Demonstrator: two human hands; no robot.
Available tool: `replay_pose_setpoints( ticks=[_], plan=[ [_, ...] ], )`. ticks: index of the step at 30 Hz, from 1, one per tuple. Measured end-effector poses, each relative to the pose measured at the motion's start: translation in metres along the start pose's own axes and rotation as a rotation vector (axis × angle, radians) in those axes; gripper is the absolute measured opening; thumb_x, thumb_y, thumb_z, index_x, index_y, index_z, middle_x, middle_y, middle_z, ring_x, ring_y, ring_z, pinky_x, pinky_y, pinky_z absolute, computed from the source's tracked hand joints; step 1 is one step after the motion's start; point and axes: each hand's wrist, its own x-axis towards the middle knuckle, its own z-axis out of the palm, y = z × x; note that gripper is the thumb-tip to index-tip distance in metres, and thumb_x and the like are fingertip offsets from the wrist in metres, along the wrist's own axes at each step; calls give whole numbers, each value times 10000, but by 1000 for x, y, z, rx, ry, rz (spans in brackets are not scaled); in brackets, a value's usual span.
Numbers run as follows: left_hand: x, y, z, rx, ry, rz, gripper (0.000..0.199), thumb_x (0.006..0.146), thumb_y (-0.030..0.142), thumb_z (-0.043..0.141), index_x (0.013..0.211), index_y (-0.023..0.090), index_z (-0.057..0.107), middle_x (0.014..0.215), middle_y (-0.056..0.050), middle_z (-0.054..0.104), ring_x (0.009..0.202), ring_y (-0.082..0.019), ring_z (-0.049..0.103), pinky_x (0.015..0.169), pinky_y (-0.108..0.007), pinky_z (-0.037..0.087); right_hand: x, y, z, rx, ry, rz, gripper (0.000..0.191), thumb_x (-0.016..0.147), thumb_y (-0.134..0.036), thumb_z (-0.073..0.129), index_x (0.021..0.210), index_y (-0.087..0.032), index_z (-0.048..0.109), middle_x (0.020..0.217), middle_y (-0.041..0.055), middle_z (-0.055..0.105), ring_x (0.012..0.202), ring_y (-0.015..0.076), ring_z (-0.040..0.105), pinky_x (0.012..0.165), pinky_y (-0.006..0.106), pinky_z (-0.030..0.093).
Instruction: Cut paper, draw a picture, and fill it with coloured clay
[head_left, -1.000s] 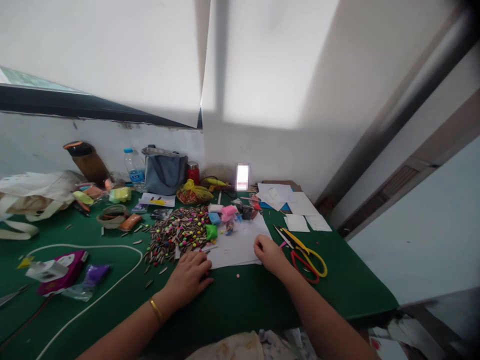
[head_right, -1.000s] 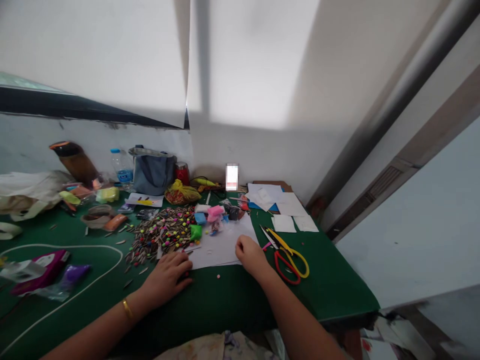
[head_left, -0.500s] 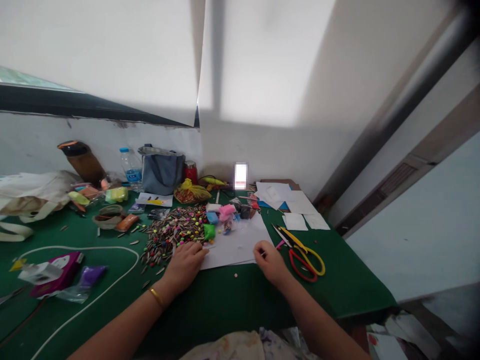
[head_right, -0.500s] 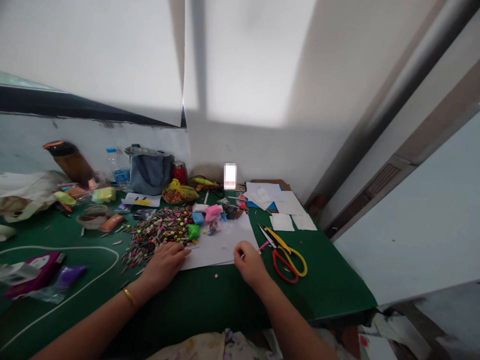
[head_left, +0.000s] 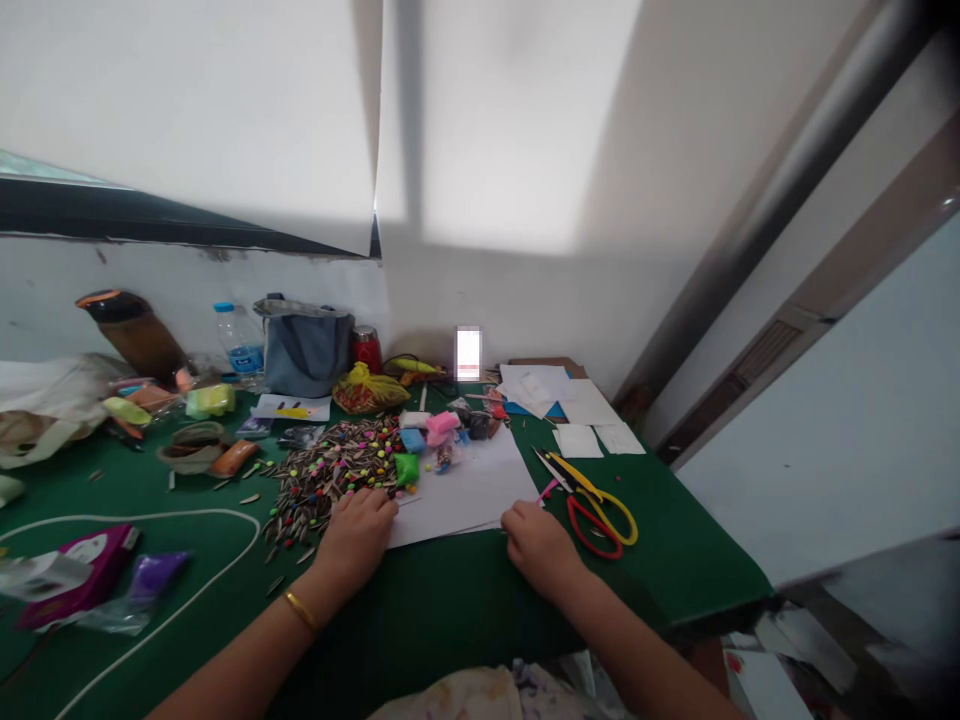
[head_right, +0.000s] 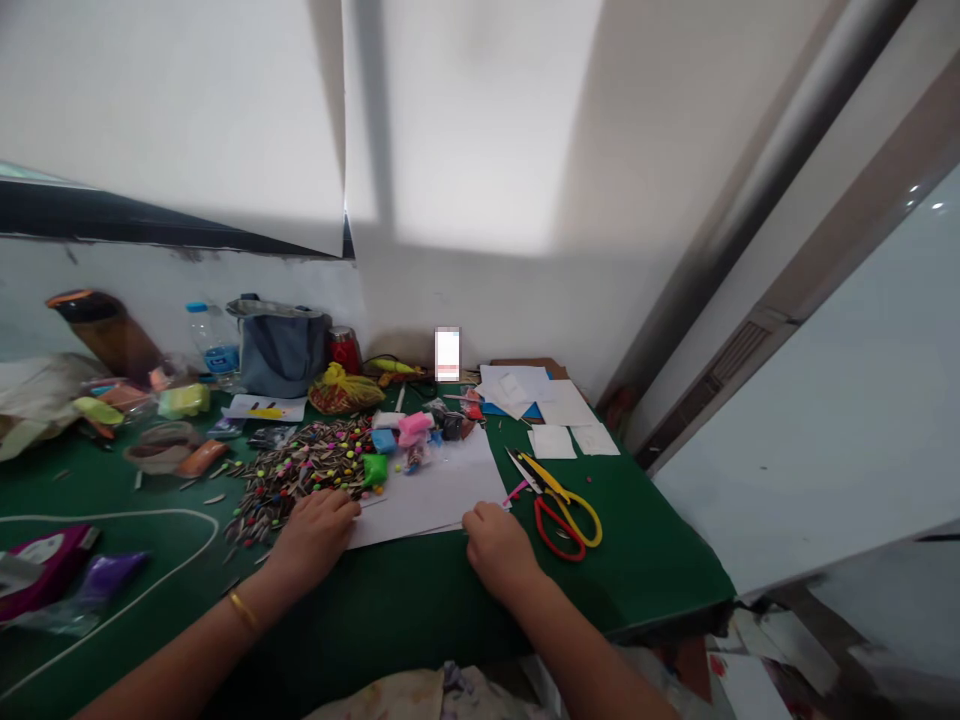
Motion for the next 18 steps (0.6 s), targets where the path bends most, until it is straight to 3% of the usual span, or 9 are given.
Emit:
replay_pose_setpoints(
  ticks=[3,7,10,14,18],
  plan=[
    [2,25,7,-125,9,120,156,887,210,545,1002,230,648,1115,-65,642,1064,-253,552,902,-400,394,-5,21,3,0,70,17,118,831,-85,519,827,-187,578,890,44,570,855,178,510,748,273,352],
    [8,44,26,-184,-22,220,319,890,172,542,1197,226,607,1281,-81,619,1145,-264,559,970,-431,397,-9,49,12,-94,119,60,138,890,-115,480,830,-179,586,872,55,578,832,188,504,755,292,349],
    [11,43,37,-185,-55,221,354,885,97,504,1199,212,621,1279,-99,631,1145,-278,578,968,-457,411,-11,76,13,-168,132,125,172,929,-159,448,866,-170,607,877,77,596,826,201,515,762,310,351],
    [12,37,40,-178,-91,232,357,854,39,492,1150,170,642,1238,-132,646,1107,-276,604,927,-430,453,-11,104,2,-202,57,214,199,913,-140,434,897,-165,631,922,102,619,863,219,547,760,319,373],
    [9,36,34,-248,-97,241,223,878,115,505,1003,190,673,1111,-108,684,1022,-242,629,904,-392,467,-4,99,-17,-145,41,309,284,828,-90,461,1020,-177,652,1041,131,631,989,271,565,820,369,416]
  ],
)
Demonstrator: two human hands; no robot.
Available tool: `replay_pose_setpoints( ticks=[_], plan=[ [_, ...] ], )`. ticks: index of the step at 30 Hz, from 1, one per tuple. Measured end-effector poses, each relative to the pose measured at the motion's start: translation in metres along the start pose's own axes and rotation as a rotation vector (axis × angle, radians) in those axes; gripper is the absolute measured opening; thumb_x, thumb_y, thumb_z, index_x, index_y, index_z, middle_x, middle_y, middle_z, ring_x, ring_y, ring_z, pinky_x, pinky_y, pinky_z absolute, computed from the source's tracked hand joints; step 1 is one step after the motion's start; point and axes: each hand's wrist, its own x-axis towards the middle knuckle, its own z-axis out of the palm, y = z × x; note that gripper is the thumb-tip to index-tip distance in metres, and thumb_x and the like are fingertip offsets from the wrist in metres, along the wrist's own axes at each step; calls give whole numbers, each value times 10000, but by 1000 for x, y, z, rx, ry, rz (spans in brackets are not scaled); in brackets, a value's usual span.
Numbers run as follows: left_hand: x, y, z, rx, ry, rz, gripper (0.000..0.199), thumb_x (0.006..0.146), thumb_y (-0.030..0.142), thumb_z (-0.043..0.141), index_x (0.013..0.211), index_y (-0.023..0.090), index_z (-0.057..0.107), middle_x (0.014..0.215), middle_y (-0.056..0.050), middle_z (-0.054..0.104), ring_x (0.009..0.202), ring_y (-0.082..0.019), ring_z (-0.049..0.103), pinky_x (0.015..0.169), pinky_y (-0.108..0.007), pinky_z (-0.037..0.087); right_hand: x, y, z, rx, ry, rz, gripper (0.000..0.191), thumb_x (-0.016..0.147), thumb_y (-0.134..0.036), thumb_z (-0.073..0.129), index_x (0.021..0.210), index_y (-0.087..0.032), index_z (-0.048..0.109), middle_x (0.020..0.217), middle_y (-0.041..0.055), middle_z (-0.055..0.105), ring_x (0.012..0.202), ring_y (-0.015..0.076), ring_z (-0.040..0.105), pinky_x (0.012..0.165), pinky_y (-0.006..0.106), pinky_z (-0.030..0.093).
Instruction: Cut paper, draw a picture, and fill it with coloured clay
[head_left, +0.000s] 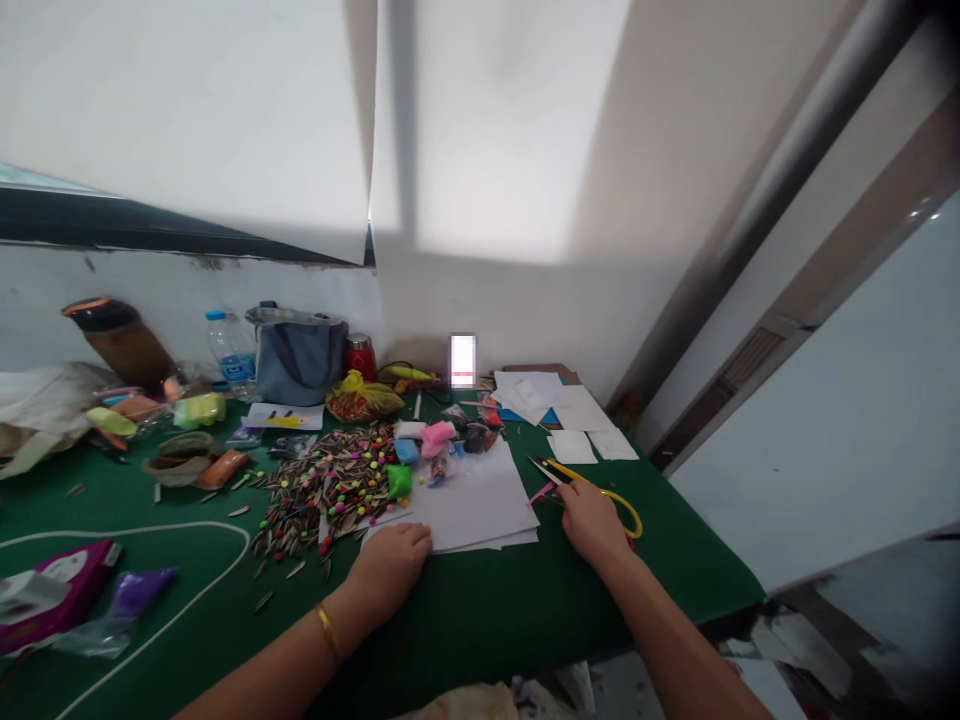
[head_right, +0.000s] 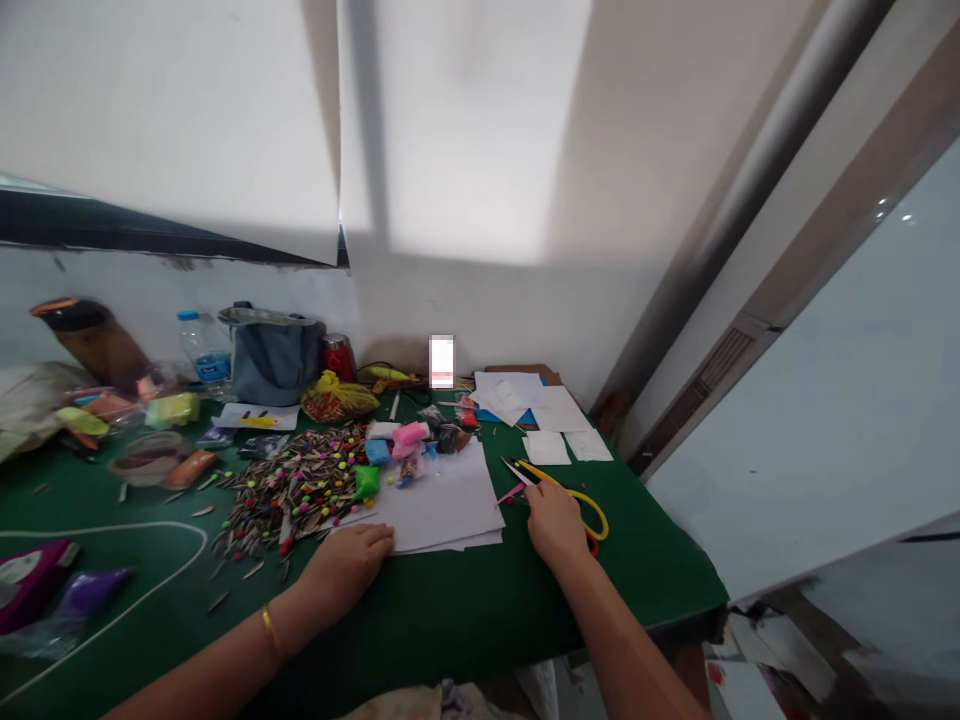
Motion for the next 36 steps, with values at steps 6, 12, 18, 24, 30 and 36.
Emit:
replay_pose_setpoints(
  ticks=[6,12,18,24,30,36],
  plan=[
    [13,-7,-11,-100,63,76,292,927,290,488,1182,237,621,1276,-86,622,1172,-236,567,1029,-402,413,12,-83,-1,341,10,-346,420,867,-229,496,1278,-183,567,1364,108,531,1281,238,447,1100,378,337],
    [31,-42,-6,-104,7,167,493,944,353,469,1433,308,424,1491,-43,451,1370,-238,406,1162,-449,256,30,-137,28,316,-296,-523,684,918,-452,485,1511,-173,288,1583,114,239,1467,280,165,1185,480,149],
    [38,-75,-13,-66,-21,102,444,952,379,455,1382,278,504,1481,-64,462,1359,-247,421,1146,-443,290,27,-131,28,301,-391,-512,669,939,-498,428,1524,-222,256,1610,83,131,1483,262,83,1195,465,73],
    [46,-72,-15,-80,72,59,380,933,318,493,1295,241,579,1435,-86,511,1342,-257,439,1143,-479,301,1,-123,22,347,-370,-501,661,918,-473,487,1513,-269,284,1604,70,180,1477,273,128,1186,470,97],
    [33,-33,2,-84,80,15,385,914,223,490,1288,216,581,1415,-102,532,1330,-248,461,1136,-480,331,18,-113,15,442,-252,-536,414,885,-374,564,1290,-294,593,1363,55,561,1254,244,479,1085,401,322],
    [32,-22,5,-69,29,-13,415,929,248,467,1335,202,540,1449,-101,497,1374,-244,408,1156,-491,293,95,-111,28,433,-179,-470,454,873,-238,535,1324,-202,576,1347,96,567,1242,235,485,1075,392,356]
  ],
)
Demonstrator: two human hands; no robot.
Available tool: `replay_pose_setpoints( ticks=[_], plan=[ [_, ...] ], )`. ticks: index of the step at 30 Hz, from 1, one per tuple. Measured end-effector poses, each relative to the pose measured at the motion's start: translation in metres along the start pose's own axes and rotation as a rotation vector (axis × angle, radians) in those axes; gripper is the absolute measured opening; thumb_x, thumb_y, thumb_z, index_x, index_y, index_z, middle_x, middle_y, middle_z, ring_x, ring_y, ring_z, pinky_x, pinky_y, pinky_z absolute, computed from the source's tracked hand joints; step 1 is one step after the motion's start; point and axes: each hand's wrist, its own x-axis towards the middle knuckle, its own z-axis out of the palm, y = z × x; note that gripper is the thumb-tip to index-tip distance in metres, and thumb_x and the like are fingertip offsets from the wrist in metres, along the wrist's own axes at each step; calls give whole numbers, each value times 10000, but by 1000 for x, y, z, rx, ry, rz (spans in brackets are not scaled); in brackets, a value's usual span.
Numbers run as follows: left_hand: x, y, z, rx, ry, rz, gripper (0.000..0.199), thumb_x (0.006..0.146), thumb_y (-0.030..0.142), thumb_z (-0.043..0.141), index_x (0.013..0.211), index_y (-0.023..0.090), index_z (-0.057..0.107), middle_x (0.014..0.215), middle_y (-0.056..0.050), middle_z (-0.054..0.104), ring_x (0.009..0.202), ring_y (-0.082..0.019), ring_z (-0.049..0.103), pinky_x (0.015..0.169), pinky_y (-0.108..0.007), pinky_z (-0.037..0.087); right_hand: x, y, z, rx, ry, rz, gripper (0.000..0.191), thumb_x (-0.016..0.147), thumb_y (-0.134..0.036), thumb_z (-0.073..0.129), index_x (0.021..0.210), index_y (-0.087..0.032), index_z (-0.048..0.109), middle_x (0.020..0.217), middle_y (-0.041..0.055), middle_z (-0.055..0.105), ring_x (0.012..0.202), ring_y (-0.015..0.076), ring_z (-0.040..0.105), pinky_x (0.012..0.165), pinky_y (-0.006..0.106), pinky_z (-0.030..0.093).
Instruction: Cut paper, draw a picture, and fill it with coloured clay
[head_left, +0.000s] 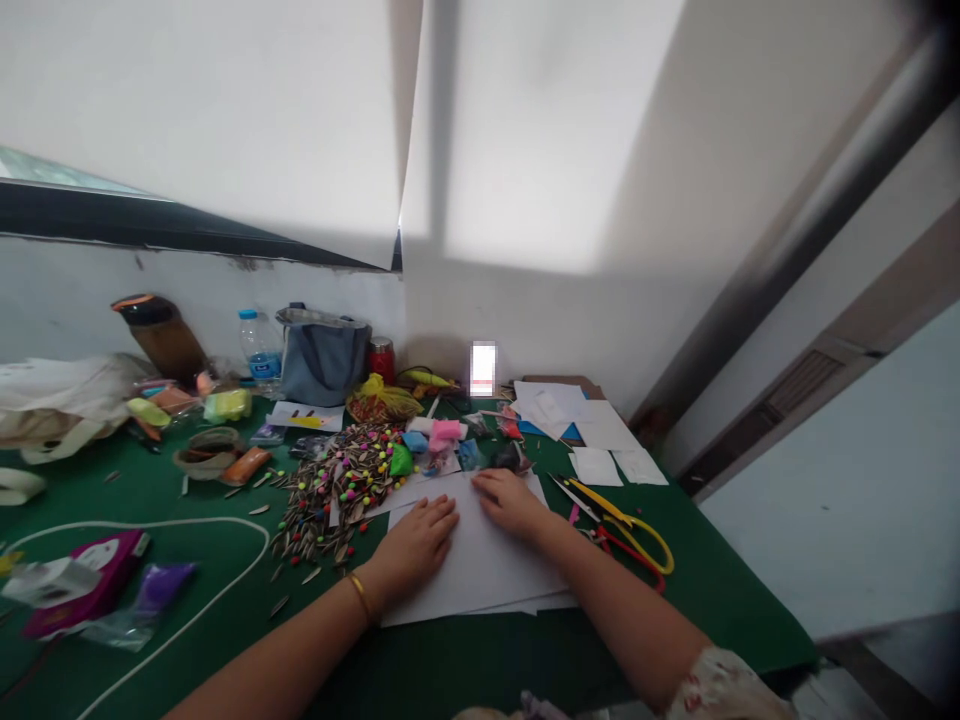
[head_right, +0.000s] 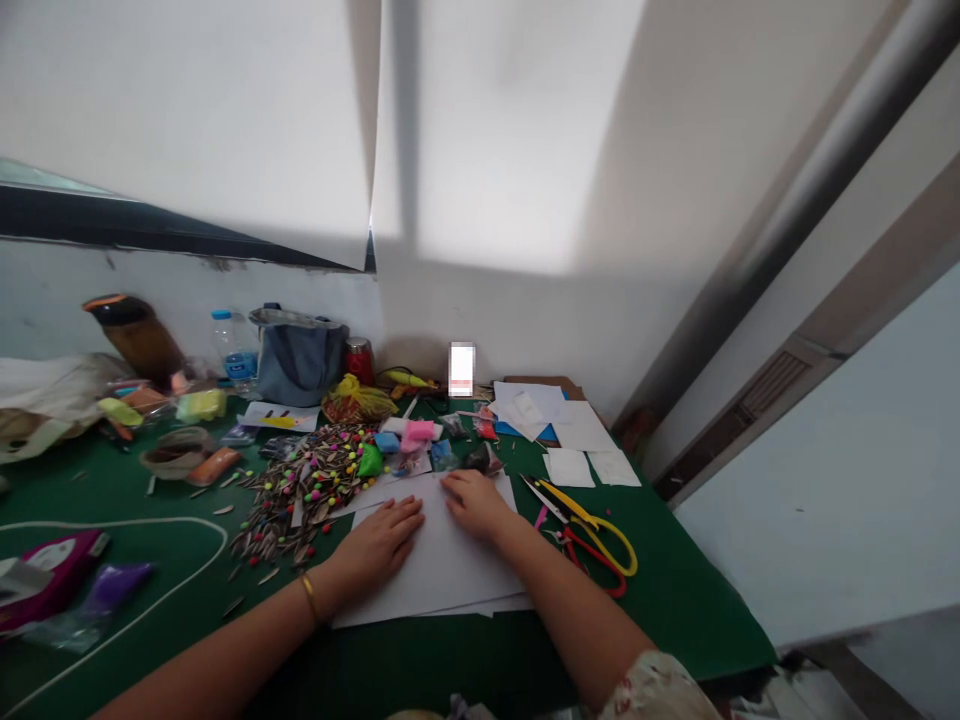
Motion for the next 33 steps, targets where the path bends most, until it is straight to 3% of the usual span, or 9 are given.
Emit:
replay_pose_setpoints(
  ticks=[4,7,10,13,17,22,27,30,33],
  plan=[
    [-16,4,-5,-7,-4,26,403,910,250,504,1307,212,565,1426,-98,523,1362,-255,424,1150,-484,310,15,0,-2,-36,38,108,480,865,-196,515,1337,-122,556,1373,138,541,1278,242,463,1100,388,340],
    [-43,-2,-11,-58,6,46,455,902,293,536,1356,254,517,1467,-75,479,1382,-250,395,1153,-473,315,-6,-18,6,-28,31,36,505,877,-237,515,1374,-146,518,1421,127,501,1314,240,432,1125,393,313],
    [-64,-22,-18,-63,23,-8,456,923,323,513,1377,283,497,1490,-59,450,1383,-247,392,1148,-469,327,-37,-37,17,-11,-88,-90,571,893,-377,541,1439,-245,439,1532,81,368,1410,255,309,1165,439,232],
    [-64,-51,-26,-67,79,-69,429,928,323,501,1351,263,537,1458,-72,489,1340,-238,449,1134,-437,354,-57,-48,23,-24,-183,-103,561,930,-417,487,1468,-297,382,1573,47,284,1458,249,209,1188,487,122],
    [-42,-73,-33,-40,114,-158,407,933,368,487,1295,212,591,1392,-89,552,1280,-233,508,1114,-418,378,-65,-51,18,-14,-216,-80,569,935,-426,473,1478,-296,363,1582,43,256,1468,233,181,1194,472,97],
    [-23,-37,-24,43,178,-157,329,908,315,509,1182,202,652,1344,-113,589,1266,-262,518,1119,-458,360,-63,-49,15,20,-151,-78,550,921,-392,495,1452,-275,413,1550,48,338,1442,229,259,1190,458,145],
    [-25,13,4,16,-1,-19,585,859,367,570,1406,193,459,1509,-124,409,1407,-287,345,1158,-505,278,-35,-38,22,24,-43,-92,522,896,-207,437,1417,-185,472,1496,86,428,1385,200,367,1164,384,257],
    [-31,20,12,18,-27,-9,602,893,381,511,1455,199,392,1542,-121,343,1433,-281,291,1170,-513,242,-13,-18,20,27,-29,-124,519,884,-194,453,1401,-182,493,1474,81,459,1366,193,398,1156,369,282],
    [-37,20,10,14,-42,-2,613,907,390,493,1477,211,356,1559,-111,304,1442,-273,270,1174,-501,239,2,6,10,-3,-2,-23,499,889,-195,457,1382,-148,514,1464,111,467,1371,212,396,1150,392,297]
  ],
)
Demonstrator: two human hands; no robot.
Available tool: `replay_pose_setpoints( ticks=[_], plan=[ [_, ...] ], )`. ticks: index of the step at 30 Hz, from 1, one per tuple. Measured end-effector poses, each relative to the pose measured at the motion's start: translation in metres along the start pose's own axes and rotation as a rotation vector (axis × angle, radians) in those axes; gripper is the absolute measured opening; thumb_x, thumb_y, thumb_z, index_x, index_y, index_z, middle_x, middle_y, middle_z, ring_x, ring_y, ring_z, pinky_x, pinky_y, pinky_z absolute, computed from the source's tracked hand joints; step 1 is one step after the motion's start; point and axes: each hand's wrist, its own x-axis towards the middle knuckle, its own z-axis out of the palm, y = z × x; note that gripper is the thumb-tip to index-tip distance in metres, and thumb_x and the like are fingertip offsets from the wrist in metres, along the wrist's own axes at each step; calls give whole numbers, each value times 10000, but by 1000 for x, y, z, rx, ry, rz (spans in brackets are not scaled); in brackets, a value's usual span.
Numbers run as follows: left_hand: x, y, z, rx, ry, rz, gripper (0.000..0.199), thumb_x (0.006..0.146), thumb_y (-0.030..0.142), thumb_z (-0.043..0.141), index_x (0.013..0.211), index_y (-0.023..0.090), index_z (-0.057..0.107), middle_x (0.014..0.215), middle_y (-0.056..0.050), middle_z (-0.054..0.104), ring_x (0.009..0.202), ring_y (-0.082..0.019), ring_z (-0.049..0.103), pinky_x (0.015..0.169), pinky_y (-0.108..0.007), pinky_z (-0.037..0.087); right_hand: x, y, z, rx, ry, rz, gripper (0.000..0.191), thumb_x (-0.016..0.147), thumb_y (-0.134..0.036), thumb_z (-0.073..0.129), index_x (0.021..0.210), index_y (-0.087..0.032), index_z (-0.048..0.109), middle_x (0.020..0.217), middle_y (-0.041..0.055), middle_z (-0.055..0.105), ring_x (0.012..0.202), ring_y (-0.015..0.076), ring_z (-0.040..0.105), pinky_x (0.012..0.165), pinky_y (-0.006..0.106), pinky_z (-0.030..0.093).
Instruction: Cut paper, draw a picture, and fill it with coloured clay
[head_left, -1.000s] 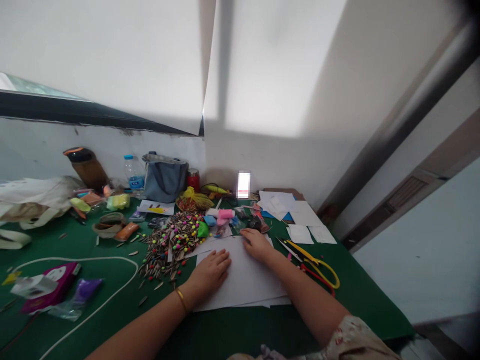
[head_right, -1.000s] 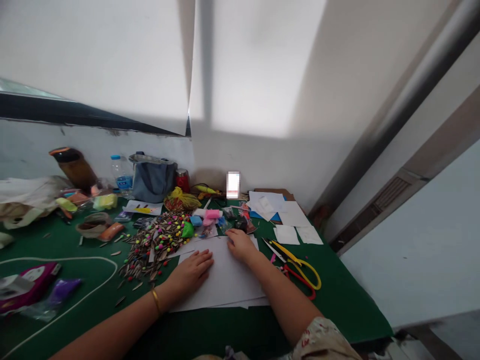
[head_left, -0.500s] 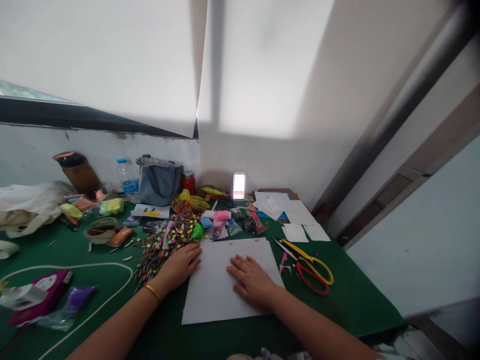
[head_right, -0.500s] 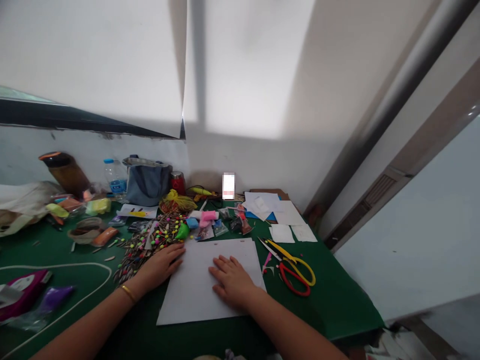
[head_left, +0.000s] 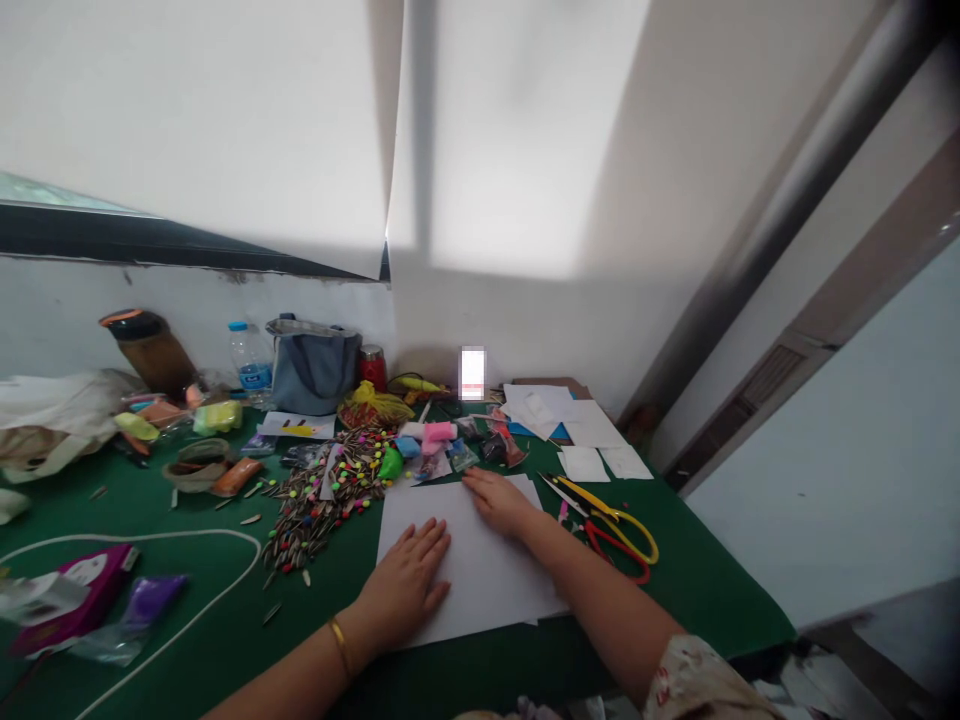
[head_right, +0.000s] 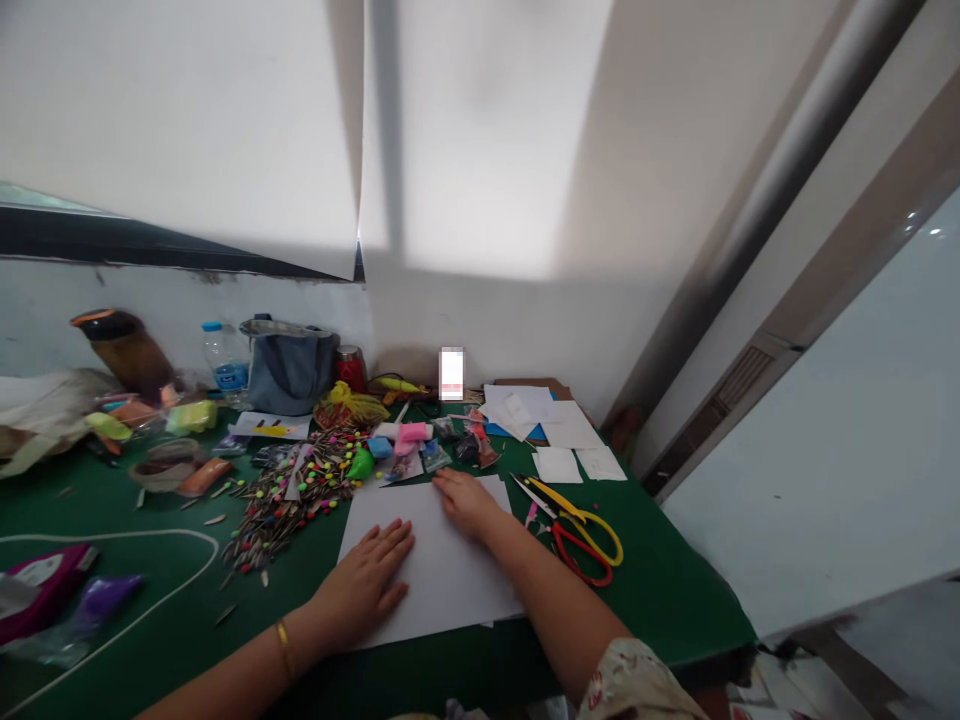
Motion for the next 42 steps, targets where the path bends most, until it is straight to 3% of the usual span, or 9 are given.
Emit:
replay_pose_setpoints(
  ticks=[3,9,14,18,22,27,35,39,42],
  plan=[
    [-5,0,-4,-6,-8,3,628,903,386,505,1486,224,336,1566,-101,287,1444,-269,264,1177,-500,236,0,13,-6,-17,56,80,477,912,-227,445,1370,-123,525,1449,146,477,1376,243,390,1143,436,304],
    [-8,4,-2,3,-24,-4,619,909,388,496,1483,216,343,1566,-100,284,1444,-276,262,1176,-514,242,-25,9,1,26,-28,-129,481,935,-321,478,1397,-190,497,1474,83,459,1402,209,348,1160,400,276],
    [-7,3,-5,6,-66,-30,626,915,405,480,1490,208,332,1573,-97,265,1452,-274,239,1183,-509,225,-34,16,-7,-74,7,99,500,916,-302,505,1389,-143,499,1488,126,431,1416,246,314,1161,446,247],
    [-4,2,-13,-14,-104,-58,633,884,401,533,1469,219,375,1562,-105,297,1443,-287,264,1172,-522,241,-48,7,-4,-98,9,137,524,912,-309,507,1418,-181,464,1516,101,393,1429,249,286,1171,475,198],
    [-6,20,-25,-31,-127,-52,534,833,333,605,1352,236,528,1523,-119,382,1429,-326,287,1154,-590,211,-60,-4,5,-98,16,167,525,924,-310,478,1431,-178,445,1532,93,366,1440,246,261,1175,470,185],
    [-9,50,-31,-97,-269,82,672,739,399,730,1355,253,503,1496,-115,432,1392,-350,350,1129,-597,250,-55,2,0,-68,10,129,524,917,-315,493,1422,-180,462,1523,100,380,1432,250,283,1174,452,200],
    [-6,60,-3,42,-209,67,319,891,284,549,1168,146,627,1380,-182,534,1307,-370,448,1043,-571,382,-48,19,-16,-110,95,179,486,884,-206,497,1366,-160,531,1477,134,443,1399,262,344,1151,466,246],
    [-7,62,3,65,-161,98,228,885,227,559,1075,149,658,1346,-175,561,1275,-375,479,1012,-554,416,-54,17,-17,109,-49,3,499,848,-276,583,1342,-208,565,1460,100,474,1371,249,394,1144,422,290],
    [-10,63,1,-29,-57,146,150,869,161,569,979,183,668,1208,-122,650,1196,-300,550,1006,-456,437,-57,24,-26,312,45,117,425,877,-328,550,1276,-197,621,1410,109,528,1321,253,461,1126,451,321]
  ],
)
